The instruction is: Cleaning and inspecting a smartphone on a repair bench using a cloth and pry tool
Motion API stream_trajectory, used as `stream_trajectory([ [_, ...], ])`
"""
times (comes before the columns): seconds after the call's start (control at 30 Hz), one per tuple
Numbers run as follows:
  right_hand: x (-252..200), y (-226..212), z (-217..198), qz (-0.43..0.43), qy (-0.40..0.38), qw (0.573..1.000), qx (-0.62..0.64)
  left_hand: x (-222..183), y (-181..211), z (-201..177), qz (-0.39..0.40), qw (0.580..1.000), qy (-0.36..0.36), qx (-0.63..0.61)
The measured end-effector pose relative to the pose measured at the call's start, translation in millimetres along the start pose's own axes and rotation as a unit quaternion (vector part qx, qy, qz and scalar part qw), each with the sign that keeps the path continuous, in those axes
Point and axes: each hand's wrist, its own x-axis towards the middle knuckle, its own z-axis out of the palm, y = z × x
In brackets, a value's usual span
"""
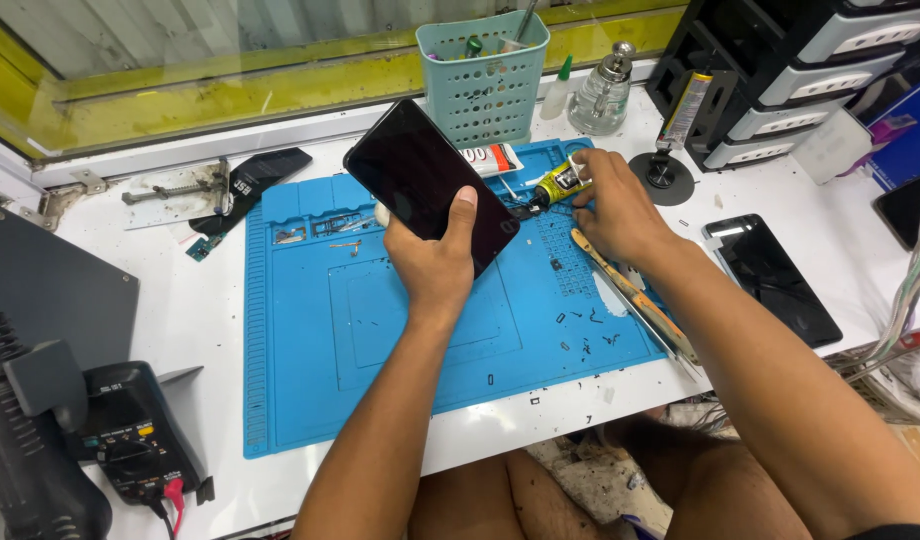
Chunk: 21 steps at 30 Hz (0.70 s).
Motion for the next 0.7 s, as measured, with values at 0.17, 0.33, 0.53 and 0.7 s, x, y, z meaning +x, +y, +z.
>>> stream_trajectory([
  [0.17,8.1,-0.1,-7.4,0.085,-0.025,0.994,0.071,1.1,0.4,-0.9,-0.02,1.0,0.003,-0.006],
  [0.33,1.8,-8.2,-35.0,0.152,-0.034,0.98,0.125,2.7,-10.5,-1.3,-0.06,0.997,-0.013,-0.036],
  [0.53,-42.5,-81.7,-94.9,0.221,-0.058,0.875,0.428,-1.2,-16.2,5.2,-0.283,0.935,-0.136,-0.166],
  [0.7,-104.0,-108.2,-90.5,0.114,0.058,0.865,0.485,-14.4,-4.4,4.0,-0.306,0.877,-0.272,-0.251],
])
